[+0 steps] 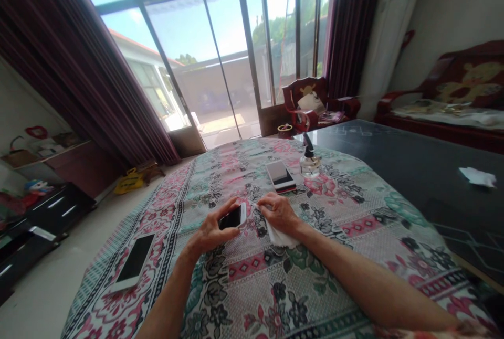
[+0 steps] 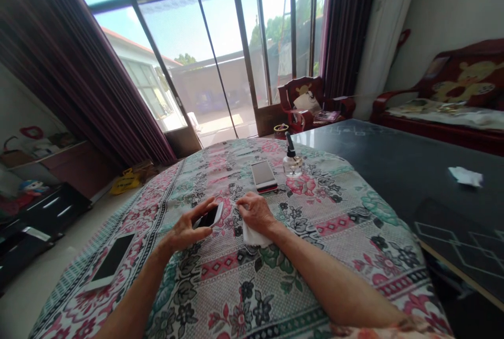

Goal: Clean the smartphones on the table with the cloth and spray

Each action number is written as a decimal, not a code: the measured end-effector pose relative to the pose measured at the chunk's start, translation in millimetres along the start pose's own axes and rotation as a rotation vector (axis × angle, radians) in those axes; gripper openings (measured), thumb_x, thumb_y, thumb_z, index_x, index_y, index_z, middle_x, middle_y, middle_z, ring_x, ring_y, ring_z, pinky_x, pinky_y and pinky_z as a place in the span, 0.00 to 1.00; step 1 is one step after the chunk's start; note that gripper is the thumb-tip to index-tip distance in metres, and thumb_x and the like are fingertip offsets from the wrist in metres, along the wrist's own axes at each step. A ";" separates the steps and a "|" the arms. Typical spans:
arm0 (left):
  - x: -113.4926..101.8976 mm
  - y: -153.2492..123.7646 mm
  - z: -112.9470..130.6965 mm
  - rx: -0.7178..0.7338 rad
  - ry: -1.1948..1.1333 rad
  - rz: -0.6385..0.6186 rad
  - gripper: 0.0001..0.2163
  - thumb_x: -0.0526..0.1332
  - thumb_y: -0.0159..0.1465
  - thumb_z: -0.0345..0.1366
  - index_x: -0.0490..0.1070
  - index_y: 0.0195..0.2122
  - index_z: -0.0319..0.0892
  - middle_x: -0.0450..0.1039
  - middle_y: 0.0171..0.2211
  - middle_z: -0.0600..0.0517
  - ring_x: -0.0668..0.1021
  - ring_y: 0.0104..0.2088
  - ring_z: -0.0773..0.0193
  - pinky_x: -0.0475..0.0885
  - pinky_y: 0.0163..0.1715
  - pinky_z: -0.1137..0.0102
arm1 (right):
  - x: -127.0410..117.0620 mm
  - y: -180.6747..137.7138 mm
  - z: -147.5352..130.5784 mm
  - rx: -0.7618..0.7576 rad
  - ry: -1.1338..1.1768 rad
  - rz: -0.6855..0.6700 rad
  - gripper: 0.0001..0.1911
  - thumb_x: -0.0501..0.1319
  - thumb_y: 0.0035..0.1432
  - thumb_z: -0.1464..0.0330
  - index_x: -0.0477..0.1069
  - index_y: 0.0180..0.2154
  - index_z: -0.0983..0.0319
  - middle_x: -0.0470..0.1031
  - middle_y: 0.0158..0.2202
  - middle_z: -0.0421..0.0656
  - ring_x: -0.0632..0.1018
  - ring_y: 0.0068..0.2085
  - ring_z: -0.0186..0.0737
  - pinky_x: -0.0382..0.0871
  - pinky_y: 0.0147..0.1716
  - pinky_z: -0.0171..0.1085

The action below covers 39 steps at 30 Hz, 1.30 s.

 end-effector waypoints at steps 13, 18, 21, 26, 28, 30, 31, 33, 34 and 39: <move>2.5 -1.1 -1.3 -0.005 -0.155 -0.077 0.39 0.64 0.51 0.36 0.54 0.65 0.42 0.64 0.60 0.46 0.67 0.60 0.50 0.59 0.61 0.56 | 0.0 0.3 -1.9 -0.013 0.013 -0.003 0.09 0.61 0.52 0.76 0.79 0.32 0.58 0.78 0.32 0.41 0.77 0.34 0.37 0.69 0.38 0.34; 4.1 -0.5 -1.9 0.004 -0.123 -0.078 0.38 0.65 0.52 0.37 0.55 0.64 0.45 0.65 0.60 0.47 0.68 0.59 0.51 0.61 0.60 0.58 | 2.0 0.5 -1.2 -0.015 0.005 -0.012 0.09 0.61 0.53 0.75 0.79 0.32 0.58 0.78 0.32 0.41 0.77 0.34 0.37 0.69 0.38 0.35; 6.8 2.0 -5.5 -0.024 0.137 -0.014 0.37 0.65 0.52 0.38 0.57 0.64 0.46 0.68 0.58 0.47 0.71 0.56 0.53 0.63 0.58 0.61 | 2.0 0.8 -0.9 -0.011 0.000 -0.011 0.09 0.61 0.53 0.75 0.79 0.32 0.59 0.78 0.32 0.42 0.77 0.34 0.37 0.69 0.38 0.35; 12.7 5.4 -2.9 -0.032 0.473 0.086 0.36 0.65 0.52 0.41 0.59 0.62 0.40 0.68 0.57 0.43 0.72 0.54 0.53 0.65 0.55 0.63 | 2.0 0.9 -1.2 -0.015 0.007 -0.009 0.09 0.61 0.53 0.74 0.78 0.31 0.58 0.78 0.32 0.41 0.77 0.34 0.37 0.69 0.38 0.35; 14.7 6.4 -1.9 -0.044 0.539 0.098 0.36 0.65 0.52 0.41 0.59 0.62 0.40 0.69 0.56 0.43 0.72 0.53 0.52 0.65 0.54 0.64 | 2.0 1.0 -0.9 -0.011 0.014 -0.010 0.08 0.61 0.53 0.74 0.78 0.31 0.59 0.78 0.32 0.42 0.77 0.34 0.37 0.69 0.38 0.35; 15.9 7.4 -0.8 -0.054 0.591 0.108 0.35 0.65 0.51 0.41 0.60 0.62 0.41 0.69 0.56 0.43 0.72 0.54 0.52 0.65 0.54 0.64 | 2.0 1.1 -0.4 -0.004 0.016 -0.013 0.08 0.61 0.53 0.74 0.78 0.32 0.59 0.78 0.32 0.42 0.77 0.34 0.38 0.69 0.38 0.36; 15.4 7.8 -0.8 -0.063 0.610 0.124 0.34 0.65 0.52 0.41 0.61 0.61 0.42 0.69 0.56 0.44 0.71 0.54 0.52 0.65 0.54 0.64 | 2.1 1.2 -0.2 0.000 0.016 -0.015 0.08 0.61 0.53 0.74 0.78 0.32 0.59 0.78 0.32 0.43 0.77 0.34 0.38 0.69 0.38 0.36; 9.9 7.7 -3.9 -0.117 0.642 0.190 0.32 0.64 0.53 0.42 0.62 0.60 0.42 0.69 0.56 0.44 0.70 0.55 0.52 0.64 0.55 0.64 | 1.9 1.3 0.1 0.006 0.011 -0.018 0.08 0.61 0.53 0.73 0.79 0.32 0.59 0.78 0.32 0.43 0.77 0.34 0.38 0.69 0.38 0.36; 5.1 6.9 -7.3 -0.164 0.658 0.234 0.31 0.63 0.55 0.43 0.63 0.59 0.41 0.69 0.55 0.43 0.70 0.56 0.51 0.64 0.54 0.64 | 1.9 1.3 0.2 0.008 0.009 -0.019 0.08 0.61 0.53 0.73 0.79 0.32 0.59 0.78 0.33 0.43 0.77 0.34 0.38 0.69 0.38 0.36; -26.0 -3.5 -33.2 -0.438 0.747 0.427 0.29 0.59 0.58 0.50 0.63 0.58 0.40 0.65 0.56 0.40 0.69 0.55 0.47 0.64 0.52 0.62 | 2.5 1.4 0.1 -0.004 0.001 -0.026 0.08 0.60 0.53 0.73 0.78 0.31 0.59 0.78 0.32 0.43 0.77 0.33 0.38 0.69 0.37 0.36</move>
Point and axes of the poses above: each hand's wrist, its own y-axis towards the middle knuckle, its own x-axis out of the palm, z = x × y, the point moved 9 cm from there along y, towards the middle knuckle
